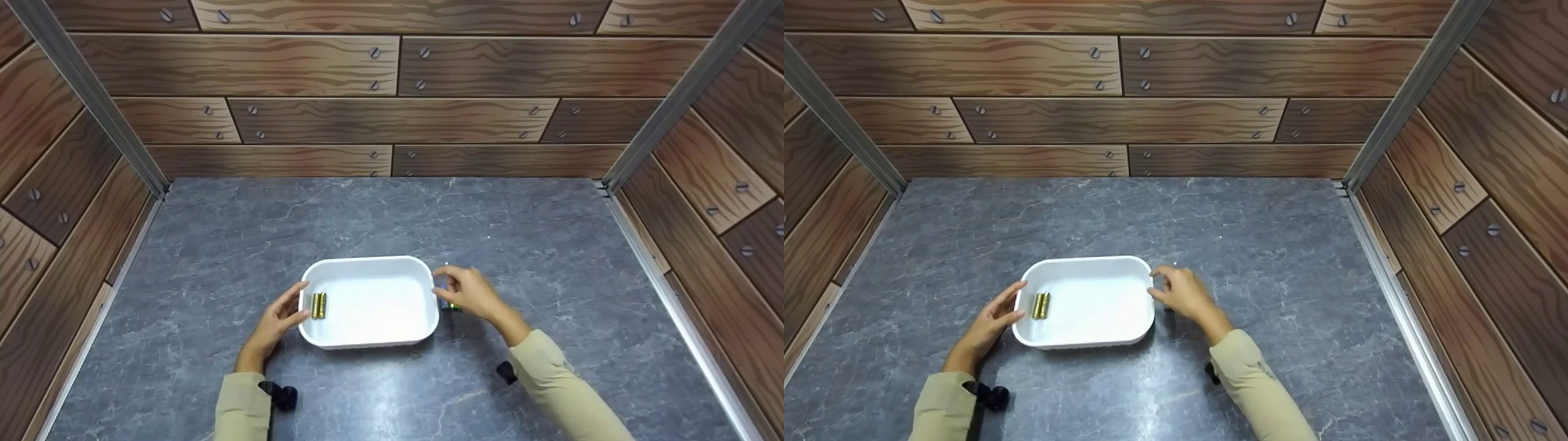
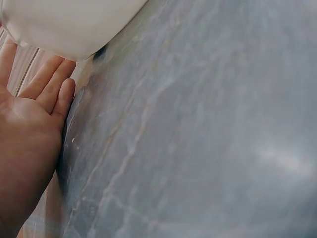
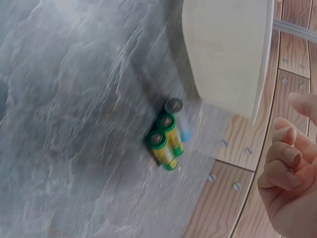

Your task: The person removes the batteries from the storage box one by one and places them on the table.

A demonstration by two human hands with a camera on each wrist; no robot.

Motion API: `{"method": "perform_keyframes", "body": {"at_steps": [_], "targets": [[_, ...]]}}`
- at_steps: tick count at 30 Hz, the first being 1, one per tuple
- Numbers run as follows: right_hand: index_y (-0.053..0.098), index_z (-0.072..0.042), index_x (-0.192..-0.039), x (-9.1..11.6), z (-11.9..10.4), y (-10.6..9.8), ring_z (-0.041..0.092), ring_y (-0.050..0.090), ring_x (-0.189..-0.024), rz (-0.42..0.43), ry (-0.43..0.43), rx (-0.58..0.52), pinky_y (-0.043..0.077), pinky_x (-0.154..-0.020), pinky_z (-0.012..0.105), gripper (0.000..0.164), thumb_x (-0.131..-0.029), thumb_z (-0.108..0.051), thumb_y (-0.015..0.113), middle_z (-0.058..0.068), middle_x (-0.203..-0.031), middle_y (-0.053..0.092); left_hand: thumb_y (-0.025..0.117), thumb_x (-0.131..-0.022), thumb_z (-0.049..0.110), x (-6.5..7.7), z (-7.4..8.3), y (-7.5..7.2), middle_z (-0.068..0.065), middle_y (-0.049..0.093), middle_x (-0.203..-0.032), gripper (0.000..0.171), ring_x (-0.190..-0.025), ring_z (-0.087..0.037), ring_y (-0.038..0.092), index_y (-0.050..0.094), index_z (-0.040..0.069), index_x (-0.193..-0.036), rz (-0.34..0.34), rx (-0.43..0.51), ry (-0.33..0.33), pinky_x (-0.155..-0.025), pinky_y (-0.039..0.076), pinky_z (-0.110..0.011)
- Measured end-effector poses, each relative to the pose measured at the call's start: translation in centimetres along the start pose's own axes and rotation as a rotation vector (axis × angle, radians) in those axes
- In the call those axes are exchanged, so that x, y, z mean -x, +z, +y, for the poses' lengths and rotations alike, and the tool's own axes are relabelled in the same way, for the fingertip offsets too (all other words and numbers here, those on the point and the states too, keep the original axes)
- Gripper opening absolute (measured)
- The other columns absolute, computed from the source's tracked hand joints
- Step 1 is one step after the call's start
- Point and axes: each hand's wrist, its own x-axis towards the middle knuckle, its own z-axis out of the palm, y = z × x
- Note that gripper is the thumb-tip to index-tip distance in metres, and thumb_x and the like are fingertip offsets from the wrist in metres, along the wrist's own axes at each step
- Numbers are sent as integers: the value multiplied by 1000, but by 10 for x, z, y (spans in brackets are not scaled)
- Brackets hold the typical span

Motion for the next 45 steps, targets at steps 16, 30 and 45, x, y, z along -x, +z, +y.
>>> {"method": "perform_keyframes", "body": {"at_steps": [16, 30, 45], "targets": [[68, -4, -110, -12, -29, 24, 1, 37, -53, -10, -91, 39, 32, -52, 16, 27, -86, -18, 71, 4, -63, 56, 63, -87, -3, 0, -1, 0, -22, 33, -155, 68, -129, -12, 49, 34, -1, -148, 4, 12, 6, -92, 49, -17], [69, -7, -110, -19, -51, 53, 2, 38, -56, -102, -161, 134, 35, -57, 19, 27, -89, -23, 68, 2, -65, 58, 63, -88, 1, 1, 0, 0, -23, 34, -154, 67, -140, -34, 38, 33, 0, -148, -2, -22, 8, -92, 48, -17], [69, -9, -106, -33, -62, 83, 3, 38, -58, -140, -222, 161, 34, -60, 19, 24, -87, -24, 68, 4, -66, 59, 63, -88, 0, 1, 0, -1, -23, 32, -155, 68, -139, -34, 37, 32, -1, -149, -25, -6, 17, -91, 49, -19]]}}
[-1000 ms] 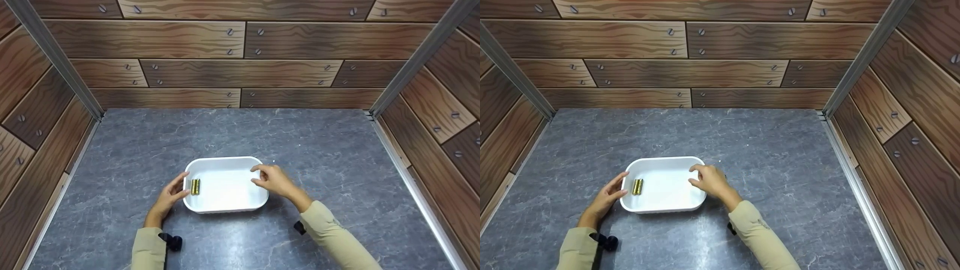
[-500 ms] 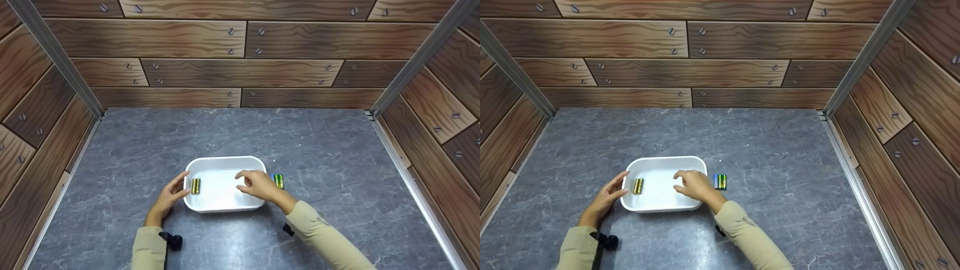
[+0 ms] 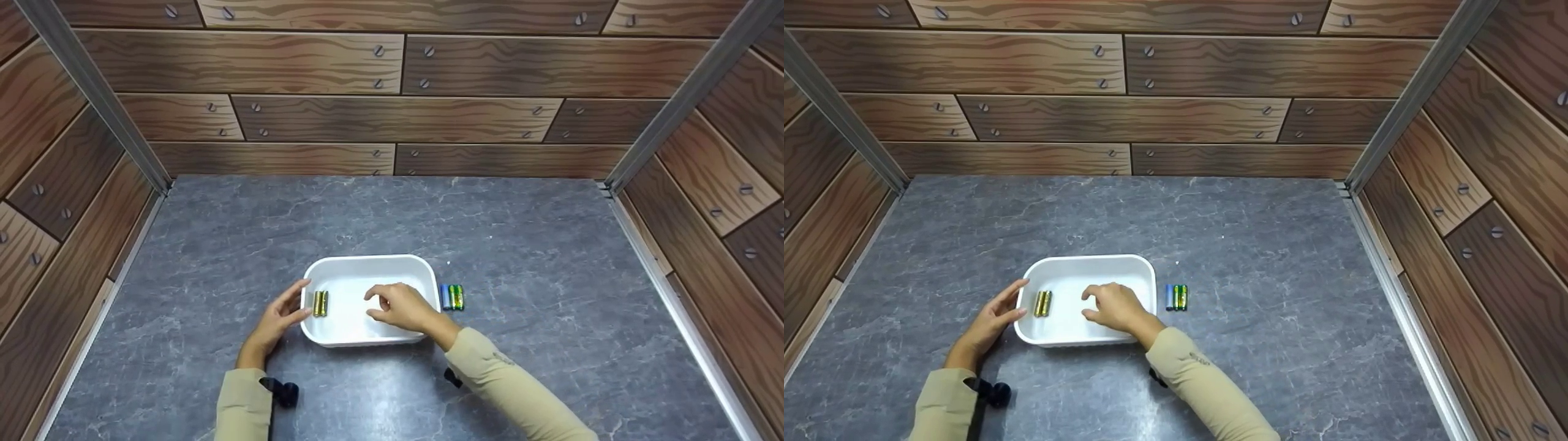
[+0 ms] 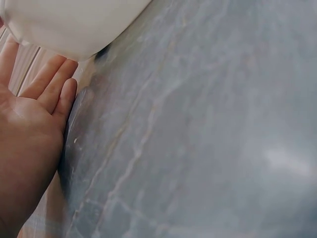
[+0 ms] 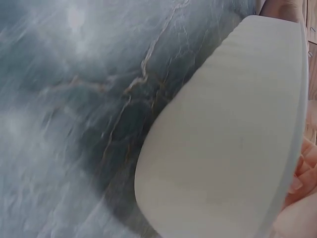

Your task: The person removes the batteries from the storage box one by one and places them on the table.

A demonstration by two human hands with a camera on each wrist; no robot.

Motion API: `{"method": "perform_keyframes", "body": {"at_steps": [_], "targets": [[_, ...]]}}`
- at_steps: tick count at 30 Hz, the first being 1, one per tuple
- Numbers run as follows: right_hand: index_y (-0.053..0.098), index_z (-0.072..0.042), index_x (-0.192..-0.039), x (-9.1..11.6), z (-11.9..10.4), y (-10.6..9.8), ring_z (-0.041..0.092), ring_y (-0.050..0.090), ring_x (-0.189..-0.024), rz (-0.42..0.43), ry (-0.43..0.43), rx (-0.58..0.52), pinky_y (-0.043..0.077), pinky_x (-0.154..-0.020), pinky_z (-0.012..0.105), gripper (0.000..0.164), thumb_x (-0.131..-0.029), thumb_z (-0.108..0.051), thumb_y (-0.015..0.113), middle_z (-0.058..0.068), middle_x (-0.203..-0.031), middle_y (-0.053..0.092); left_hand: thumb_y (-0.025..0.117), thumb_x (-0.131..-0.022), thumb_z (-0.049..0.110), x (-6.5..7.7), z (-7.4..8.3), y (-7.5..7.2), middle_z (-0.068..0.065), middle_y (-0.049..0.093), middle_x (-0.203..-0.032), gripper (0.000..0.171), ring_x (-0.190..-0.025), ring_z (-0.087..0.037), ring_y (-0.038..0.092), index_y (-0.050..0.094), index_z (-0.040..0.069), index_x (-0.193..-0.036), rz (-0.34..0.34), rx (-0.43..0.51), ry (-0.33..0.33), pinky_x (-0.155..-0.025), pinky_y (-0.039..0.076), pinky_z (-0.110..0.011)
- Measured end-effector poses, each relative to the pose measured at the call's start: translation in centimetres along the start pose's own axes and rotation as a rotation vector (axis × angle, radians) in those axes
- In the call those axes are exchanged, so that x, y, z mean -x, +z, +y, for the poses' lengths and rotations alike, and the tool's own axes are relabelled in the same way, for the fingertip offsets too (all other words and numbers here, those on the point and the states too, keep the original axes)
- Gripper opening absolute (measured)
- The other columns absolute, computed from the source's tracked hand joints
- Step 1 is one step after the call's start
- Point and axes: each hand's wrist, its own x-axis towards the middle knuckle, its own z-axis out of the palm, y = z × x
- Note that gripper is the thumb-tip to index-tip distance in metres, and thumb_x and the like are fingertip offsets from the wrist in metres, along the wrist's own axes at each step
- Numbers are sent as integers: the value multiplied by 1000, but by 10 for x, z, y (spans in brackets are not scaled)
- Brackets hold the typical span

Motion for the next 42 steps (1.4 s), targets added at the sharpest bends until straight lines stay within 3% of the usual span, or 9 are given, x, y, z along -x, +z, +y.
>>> {"method": "perform_keyframes", "body": {"at_steps": [9, 23, 30, 35, 38, 42], "targets": [[69, -10, -107, -13, -7, 17, 3, 40, -59, -34, 43, -11, 34, -60, 19, 27, -84, -24, 71, 6, -69, 63, 64, -88, 0, -1, 0, -2, -25, 32, -154, 70, -132, -22, 45, 31, -1, -149, -14, 7, -14, -90, 51, -21], [67, -13, -112, -36, -20, 40, 10, 53, -66, -67, 115, 62, 38, -60, 22, 39, -79, -33, 76, 6, -79, 69, 65, -89, 6, 0, 4, -6, -28, 32, -153, 72, -135, -31, 44, 28, 2, -151, -70, -3, -32, -93, 48, -21], [64, -14, -118, -44, -25, 46, 14, 59, -70, -64, 170, 83, 43, -62, 25, 46, -80, -36, 76, 5, -82, 70, 65, -88, 4, -1, 3, -6, -31, 33, -152, 72, -129, -21, 49, 28, 0, -150, -80, 9, -19, -93, 49, -21], [62, -14, -120, -49, -28, 50, 17, 60, -70, -47, 208, 93, 49, -66, 32, 49, -79, -36, 77, 6, -78, 69, 65, -88, 4, -1, 3, -6, -31, 33, -151, 73, -133, -30, 46, 27, -1, -150, -76, 7, -10, -93, 49, -22], [60, -13, -122, -52, -28, 54, 23, 65, -77, -45, 237, 83, 51, -72, 36, 52, -79, -36, 77, 8, -83, 71, 65, -88, 3, -2, 2, -6, -31, 32, -151, 73, -134, -33, 44, 27, -1, -150, -76, 14, -10, -94, 49, -23], [58, -13, -126, -55, -30, 59, 29, 68, -94, -57, 270, 69, 53, -82, 39, 58, -77, -37, 78, 12, -101, 73, 65, -87, 3, -3, 1, -6, -31, 31, -152, 74, -128, -20, 49, 26, -2, -150, -78, 28, -6, -94, 49, -22]]}}
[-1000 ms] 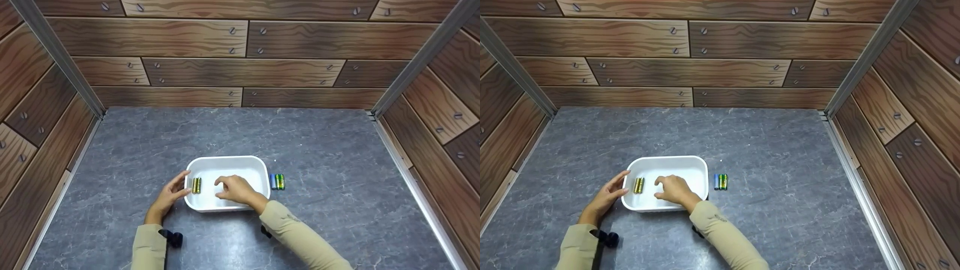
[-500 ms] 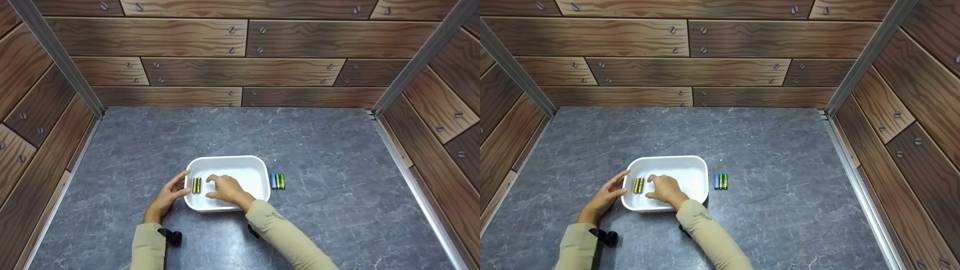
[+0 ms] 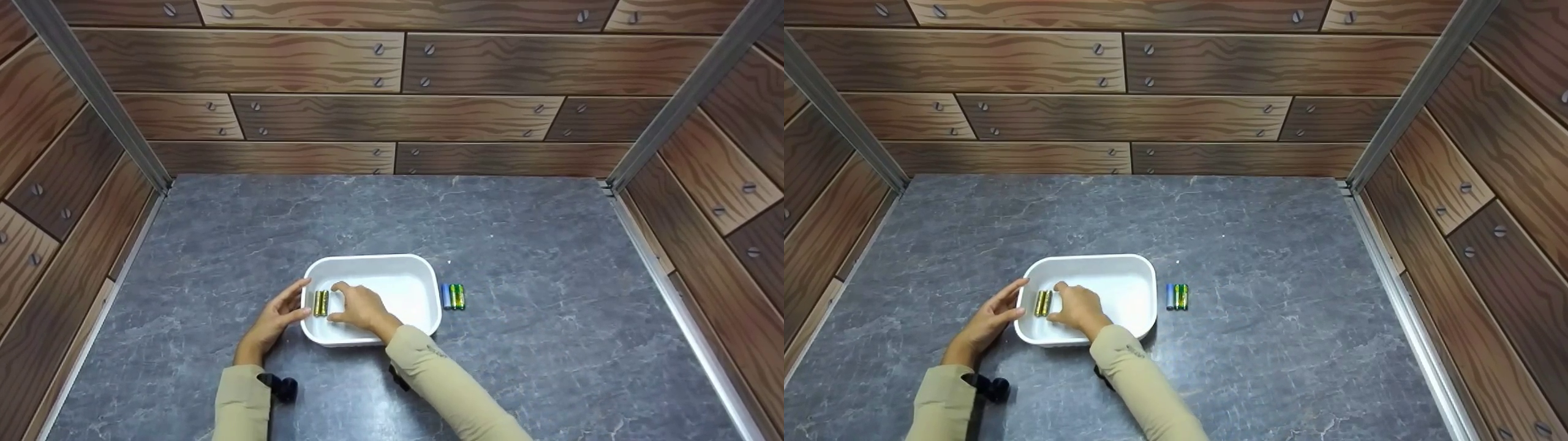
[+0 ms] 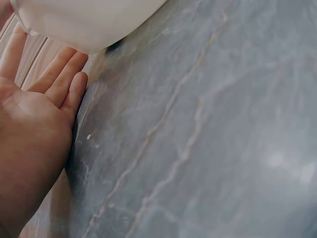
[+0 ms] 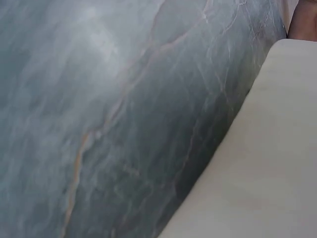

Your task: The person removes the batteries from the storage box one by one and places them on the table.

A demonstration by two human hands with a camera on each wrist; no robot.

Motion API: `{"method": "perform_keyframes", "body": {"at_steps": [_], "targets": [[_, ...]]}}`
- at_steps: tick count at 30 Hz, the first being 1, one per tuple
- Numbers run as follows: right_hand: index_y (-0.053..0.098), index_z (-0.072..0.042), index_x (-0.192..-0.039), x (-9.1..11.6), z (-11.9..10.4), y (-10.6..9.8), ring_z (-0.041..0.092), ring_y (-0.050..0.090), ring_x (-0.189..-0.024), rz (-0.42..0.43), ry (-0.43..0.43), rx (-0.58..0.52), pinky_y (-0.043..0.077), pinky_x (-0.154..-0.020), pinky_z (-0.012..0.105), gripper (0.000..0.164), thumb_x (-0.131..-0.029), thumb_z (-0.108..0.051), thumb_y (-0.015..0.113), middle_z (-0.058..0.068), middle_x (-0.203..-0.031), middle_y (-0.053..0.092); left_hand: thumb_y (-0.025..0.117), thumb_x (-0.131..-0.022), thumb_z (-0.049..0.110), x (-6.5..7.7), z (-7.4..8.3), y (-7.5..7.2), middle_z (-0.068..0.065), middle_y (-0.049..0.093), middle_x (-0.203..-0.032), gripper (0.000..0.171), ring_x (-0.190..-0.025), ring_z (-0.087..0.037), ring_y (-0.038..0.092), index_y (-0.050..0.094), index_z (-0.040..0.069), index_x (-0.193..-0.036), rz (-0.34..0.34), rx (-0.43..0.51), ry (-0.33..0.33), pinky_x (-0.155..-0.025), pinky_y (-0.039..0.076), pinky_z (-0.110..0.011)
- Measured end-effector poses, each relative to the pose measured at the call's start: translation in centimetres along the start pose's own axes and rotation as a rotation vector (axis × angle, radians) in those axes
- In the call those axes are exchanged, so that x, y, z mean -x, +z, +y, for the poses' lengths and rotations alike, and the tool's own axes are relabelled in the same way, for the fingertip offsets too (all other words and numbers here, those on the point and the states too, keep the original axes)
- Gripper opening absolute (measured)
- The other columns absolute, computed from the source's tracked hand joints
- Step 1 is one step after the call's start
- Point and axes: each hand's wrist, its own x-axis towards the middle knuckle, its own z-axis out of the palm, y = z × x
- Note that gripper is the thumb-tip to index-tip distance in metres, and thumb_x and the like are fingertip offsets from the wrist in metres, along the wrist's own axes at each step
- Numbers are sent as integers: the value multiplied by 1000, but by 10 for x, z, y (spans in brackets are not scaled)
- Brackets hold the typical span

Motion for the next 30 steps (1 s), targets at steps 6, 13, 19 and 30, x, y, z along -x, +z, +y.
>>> {"method": "perform_keyframes", "body": {"at_steps": [6, 13, 19, 30], "targets": [[55, -14, -133, -4, -5, 4, 30, 67, -103, -13, 32, 1, 53, -88, 40, 65, -77, -38, 79, 14, -112, 72, 65, -87, 2, 0, 0, -1, -32, 30, -152, 74, -119, -5, 53, 25, -4, -149, -4, 10, 15, -94, 49, -21], [55, -14, -132, -7, -9, 8, 30, 68, -103, -21, 41, -1, 53, -89, 39, 64, -78, -38, 78, 13, -113, 71, 65, -88, 2, 0, 0, 0, -31, 30, -153, 73, -134, -32, 45, 27, -2, -150, -1, -6, 18, -94, 49, -21], [58, -15, -127, -9, -10, 10, 29, 68, -101, -12, 44, 0, 53, -87, 39, 58, -78, -36, 79, 11, -110, 72, 65, -88, 3, 0, 0, -1, -31, 30, -153, 73, -138, -42, 37, 27, -2, -150, -4, -8, 19, -94, 48, -20], [60, -16, -124, -8, -11, 10, 27, 69, -96, 11, 10, 63, 54, -82, 39, 53, -79, -36, 78, 9, -106, 73, 66, -87, 4, 0, 0, 0, -29, 33, -152, 71, -131, -22, 48, 30, 1, -149, 13, -24, 0, -94, 49, -22]]}}
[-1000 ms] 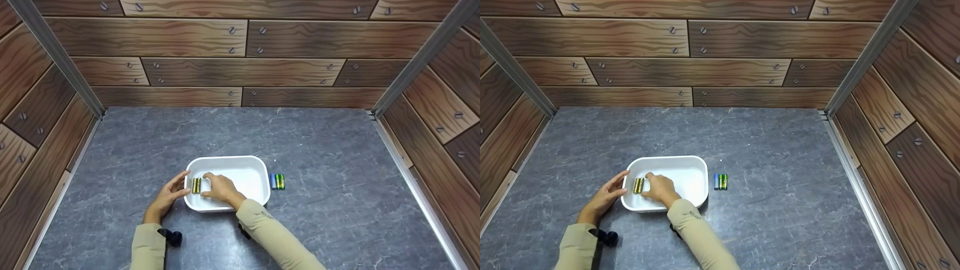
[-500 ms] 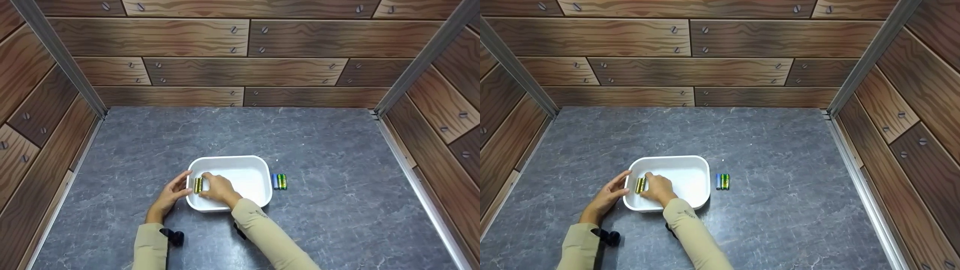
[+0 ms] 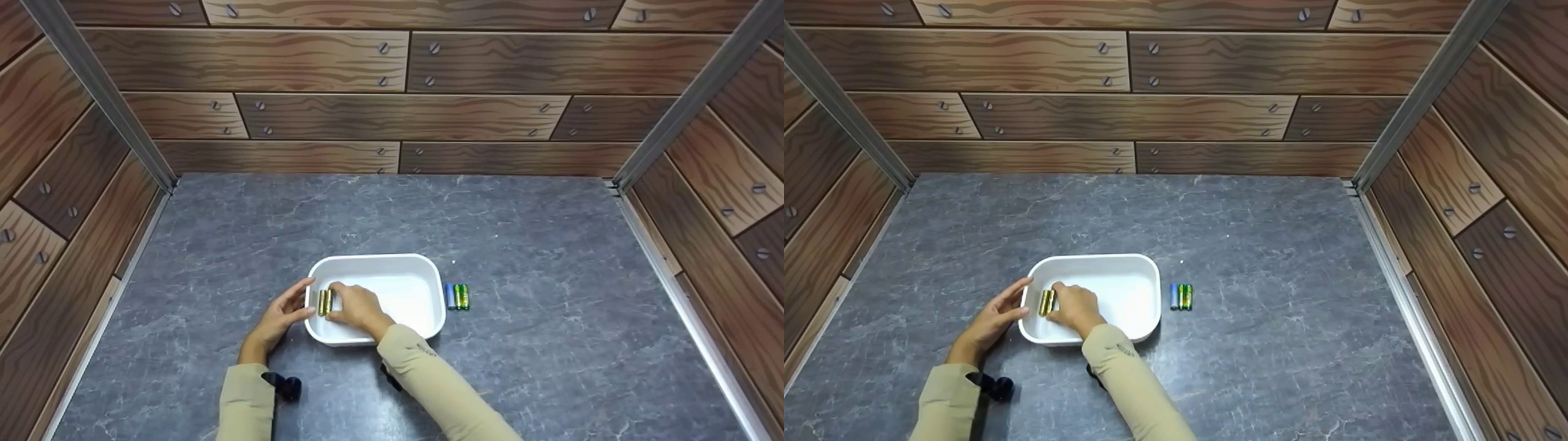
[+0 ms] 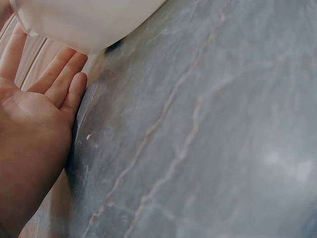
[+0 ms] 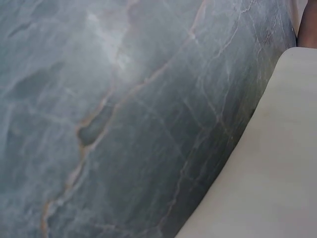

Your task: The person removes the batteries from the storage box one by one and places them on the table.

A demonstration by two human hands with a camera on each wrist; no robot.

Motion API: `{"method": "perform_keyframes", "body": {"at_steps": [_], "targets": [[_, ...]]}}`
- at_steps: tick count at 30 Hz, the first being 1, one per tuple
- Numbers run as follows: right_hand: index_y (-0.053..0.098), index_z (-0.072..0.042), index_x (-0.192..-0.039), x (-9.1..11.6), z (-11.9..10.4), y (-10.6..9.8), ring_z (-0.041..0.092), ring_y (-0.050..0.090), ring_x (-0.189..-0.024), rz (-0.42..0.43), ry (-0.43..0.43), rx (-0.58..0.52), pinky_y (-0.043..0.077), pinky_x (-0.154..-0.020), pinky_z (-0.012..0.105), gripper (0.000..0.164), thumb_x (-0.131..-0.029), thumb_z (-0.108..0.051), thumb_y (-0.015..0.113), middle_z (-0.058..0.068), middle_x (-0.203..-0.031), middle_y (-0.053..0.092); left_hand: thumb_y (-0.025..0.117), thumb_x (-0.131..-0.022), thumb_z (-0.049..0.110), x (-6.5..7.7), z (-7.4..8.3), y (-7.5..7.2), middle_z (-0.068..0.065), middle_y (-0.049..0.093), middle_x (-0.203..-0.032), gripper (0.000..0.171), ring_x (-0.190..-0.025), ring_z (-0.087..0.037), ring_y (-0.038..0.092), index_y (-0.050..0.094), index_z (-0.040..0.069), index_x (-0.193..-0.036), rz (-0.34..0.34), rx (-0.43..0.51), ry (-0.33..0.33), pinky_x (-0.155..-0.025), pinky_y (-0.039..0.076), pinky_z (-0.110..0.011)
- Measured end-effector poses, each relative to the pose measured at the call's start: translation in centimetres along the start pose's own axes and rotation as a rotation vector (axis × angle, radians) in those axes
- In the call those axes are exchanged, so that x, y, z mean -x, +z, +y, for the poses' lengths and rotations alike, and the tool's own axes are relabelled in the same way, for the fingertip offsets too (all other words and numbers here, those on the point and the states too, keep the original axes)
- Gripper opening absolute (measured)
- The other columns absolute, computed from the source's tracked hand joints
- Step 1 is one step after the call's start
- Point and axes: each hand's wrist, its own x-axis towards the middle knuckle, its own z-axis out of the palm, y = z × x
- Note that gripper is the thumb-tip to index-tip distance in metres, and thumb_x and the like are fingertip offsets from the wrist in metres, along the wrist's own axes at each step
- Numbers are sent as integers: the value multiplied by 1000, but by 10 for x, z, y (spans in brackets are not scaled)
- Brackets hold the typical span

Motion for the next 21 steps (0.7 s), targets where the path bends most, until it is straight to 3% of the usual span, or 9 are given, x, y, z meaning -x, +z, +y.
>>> {"method": "perform_keyframes", "body": {"at_steps": [4, 14, 21], "targets": [[60, -16, -122, 0, -1, -2, 27, 69, -94, 9, 1, 12, 54, -80, 39, 53, -78, -37, 79, 9, -103, 74, 65, -88, 4, 0, 1, 0, -29, 34, -152, 71, -129, -18, 50, 31, 1, -149, 2, -8, -10, -93, 50, -22], [61, -18, -121, 1, 1, -10, 26, 69, -92, 12, 14, -5, 54, -78, 39, 50, -78, -36, 79, 8, -99, 73, 65, -88, 3, 0, 2, 1, -31, 32, -152, 72, -133, -29, 46, 27, -1, -150, -12, 3, 4, -92, 50, -22], [61, -17, -122, 6, 5, -18, 26, 69, -88, 12, -7, -13, 54, -74, 39, 53, -77, -38, 79, 9, -95, 73, 65, -88, 2, 0, 2, 1, -31, 34, -151, 72, -127, -19, 51, 28, -1, -150, -1, 7, -7, -92, 50, -22]]}}
